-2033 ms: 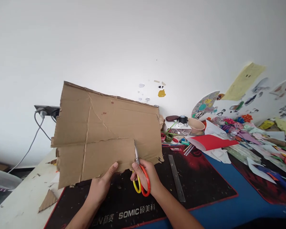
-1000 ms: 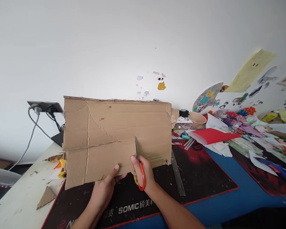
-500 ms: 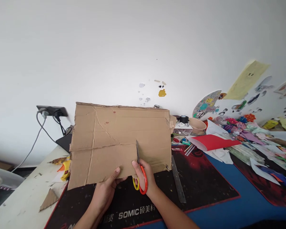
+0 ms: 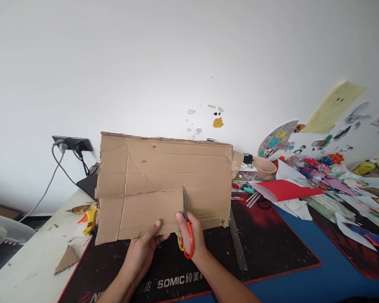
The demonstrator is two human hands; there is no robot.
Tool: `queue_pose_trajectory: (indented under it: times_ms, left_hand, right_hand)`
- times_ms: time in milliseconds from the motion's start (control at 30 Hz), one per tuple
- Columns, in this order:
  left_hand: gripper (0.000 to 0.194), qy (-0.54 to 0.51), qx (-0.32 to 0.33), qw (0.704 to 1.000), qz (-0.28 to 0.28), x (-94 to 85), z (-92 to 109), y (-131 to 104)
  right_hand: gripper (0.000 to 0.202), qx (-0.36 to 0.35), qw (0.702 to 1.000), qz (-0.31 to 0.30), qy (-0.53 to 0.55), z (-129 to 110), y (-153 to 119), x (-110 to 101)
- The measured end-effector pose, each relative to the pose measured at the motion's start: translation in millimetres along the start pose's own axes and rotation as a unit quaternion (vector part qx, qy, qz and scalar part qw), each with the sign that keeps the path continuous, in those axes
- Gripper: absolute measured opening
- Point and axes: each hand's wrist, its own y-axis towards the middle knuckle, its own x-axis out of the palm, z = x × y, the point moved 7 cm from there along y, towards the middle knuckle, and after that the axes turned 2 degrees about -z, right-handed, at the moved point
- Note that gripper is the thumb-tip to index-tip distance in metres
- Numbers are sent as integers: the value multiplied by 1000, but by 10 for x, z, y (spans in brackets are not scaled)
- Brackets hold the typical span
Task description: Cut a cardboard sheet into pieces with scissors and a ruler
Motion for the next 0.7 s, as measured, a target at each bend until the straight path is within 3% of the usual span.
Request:
queue_pose_trajectory:
  times_ms: [200,400,533,700]
  left_hand:
    - [52,2,31,1000,-1,63,107,-40]
    - [69,-5,66,998,-16,171,329,-94]
    - [68,1,83,996,-26,269,532,-133]
    - [53,8,124,991,-37,355,827,-149]
  right_hand:
    - [65,17,999,-32,3,-45,23,21]
    - [70,24,998,-46,43,-302,-16,78]
    - [70,11,998,-45,53,-501,-69,120]
    - [63,-14,995,-68,66,-755,-71,169]
